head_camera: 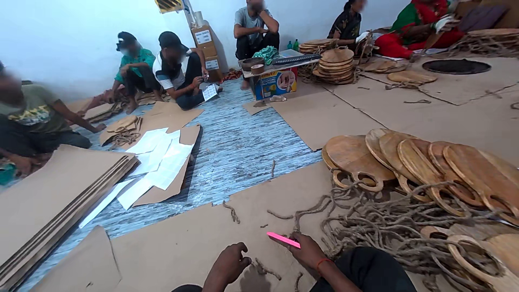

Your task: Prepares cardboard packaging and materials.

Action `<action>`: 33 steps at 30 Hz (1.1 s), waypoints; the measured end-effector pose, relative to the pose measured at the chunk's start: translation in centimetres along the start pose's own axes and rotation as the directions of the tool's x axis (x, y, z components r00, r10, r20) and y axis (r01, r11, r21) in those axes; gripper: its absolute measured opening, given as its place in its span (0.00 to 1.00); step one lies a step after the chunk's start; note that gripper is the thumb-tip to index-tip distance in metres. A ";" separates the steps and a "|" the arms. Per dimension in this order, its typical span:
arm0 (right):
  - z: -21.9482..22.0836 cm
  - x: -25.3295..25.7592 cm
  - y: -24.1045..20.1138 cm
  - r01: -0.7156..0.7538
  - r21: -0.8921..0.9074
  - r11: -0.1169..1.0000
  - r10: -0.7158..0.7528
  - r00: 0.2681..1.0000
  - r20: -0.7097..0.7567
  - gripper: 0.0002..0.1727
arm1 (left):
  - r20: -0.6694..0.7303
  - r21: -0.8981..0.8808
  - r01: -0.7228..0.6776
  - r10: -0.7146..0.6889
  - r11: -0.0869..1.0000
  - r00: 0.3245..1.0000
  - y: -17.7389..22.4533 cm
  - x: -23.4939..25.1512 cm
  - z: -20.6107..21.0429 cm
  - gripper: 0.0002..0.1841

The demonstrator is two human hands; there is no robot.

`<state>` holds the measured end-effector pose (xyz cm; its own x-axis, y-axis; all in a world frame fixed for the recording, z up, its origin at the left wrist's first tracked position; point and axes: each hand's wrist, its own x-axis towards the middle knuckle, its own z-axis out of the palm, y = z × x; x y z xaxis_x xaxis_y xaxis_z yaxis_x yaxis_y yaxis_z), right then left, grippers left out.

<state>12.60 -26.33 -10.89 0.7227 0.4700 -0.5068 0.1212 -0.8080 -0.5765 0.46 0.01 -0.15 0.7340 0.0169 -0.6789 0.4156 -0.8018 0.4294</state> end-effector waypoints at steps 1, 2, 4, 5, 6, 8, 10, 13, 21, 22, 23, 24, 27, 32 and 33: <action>0.0 0.0 -0.1 -0.001 0.000 1.000 0.001 1.000 0.002 0.23 | 0.000 0.001 0.002 -0.002 1.000 1.000 0.0 0.0 0.0 0.25; -0.1 0.0 -0.1 -0.002 0.001 1.000 0.002 1.000 0.005 0.23 | 0.003 0.003 0.004 -0.004 1.000 1.000 0.0 0.0 -0.1 0.25; -0.1 -0.1 -0.2 -0.002 0.003 1.000 0.002 1.000 0.007 0.23 | 0.006 0.005 0.000 0.000 1.000 1.000 0.0 0.0 -0.1 0.25; -0.2 -0.1 -0.2 -0.001 0.007 1.000 0.001 1.000 0.006 0.23 | 0.003 0.005 -0.003 0.003 1.000 1.000 0.0 0.0 -0.1 0.25; -0.2 -0.1 -0.2 0.003 0.011 1.000 -0.003 1.000 0.001 0.23 | -0.001 0.001 -0.006 0.006 1.000 1.000 0.0 0.0 0.0 0.25; -0.2 -0.2 -0.2 0.005 0.020 1.000 -0.005 1.000 -0.003 0.23 | -0.005 -0.003 -0.006 0.006 1.000 1.000 0.0 0.0 -0.1 0.26; -0.2 -0.1 -0.3 0.006 0.021 1.000 -0.006 1.000 -0.002 0.22 | -0.002 0.004 -0.004 0.004 1.000 1.000 0.0 0.0 -0.1 0.25; -0.2 -0.2 -0.3 0.004 0.022 1.000 -0.004 1.000 0.003 0.22 | 0.004 0.007 -0.002 0.002 1.000 1.000 -0.1 0.1 -0.1 0.25; -0.1 -0.2 -0.4 -0.005 0.013 1.000 0.005 1.000 -0.007 0.22 | 0.001 0.013 -0.004 0.004 1.000 1.000 -0.1 -0.1 -0.1 0.25; -0.1 -0.2 -0.4 -0.008 0.013 1.000 0.008 1.000 -0.005 0.22 | 0.001 0.014 -0.004 0.004 1.000 1.000 -0.1 -0.1 -0.1 0.25; -0.1 -0.2 -0.4 -0.008 0.013 1.000 0.008 1.000 -0.002 0.23 | 0.001 0.013 -0.006 0.006 1.000 1.000 -0.1 -0.1 -0.1 0.25; -0.2 -0.2 -0.4 -0.007 0.015 1.000 0.007 1.000 0.001 0.23 | 0.003 0.012 -0.005 0.005 1.000 1.000 0.0 -0.1 -0.1 0.25; -0.2 -0.2 -0.4 0.003 0.027 1.000 -0.003 1.000 -0.003 0.22 | 0.008 0.007 0.005 -0.005 1.000 1.000 0.1 -0.1 -0.2 0.25; -0.2 -0.1 -0.3 0.001 0.019 1.000 -0.001 1.000 0.001 0.22 | 0.006 0.007 0.002 -0.002 1.000 1.000 0.1 -0.1 -0.2 0.25; -0.2 -0.1 -0.4 -0.003 0.019 1.000 0.003 1.000 0.005 0.22 | 0.004 0.009 -0.001 0.001 1.000 1.000 0.1 -0.1 -0.2 0.25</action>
<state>12.59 -26.17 -10.50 0.7199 0.4692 -0.5114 0.1063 -0.8028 -0.5868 0.49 0.05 0.06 0.7326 0.0136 -0.6805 0.4099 -0.8070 0.4252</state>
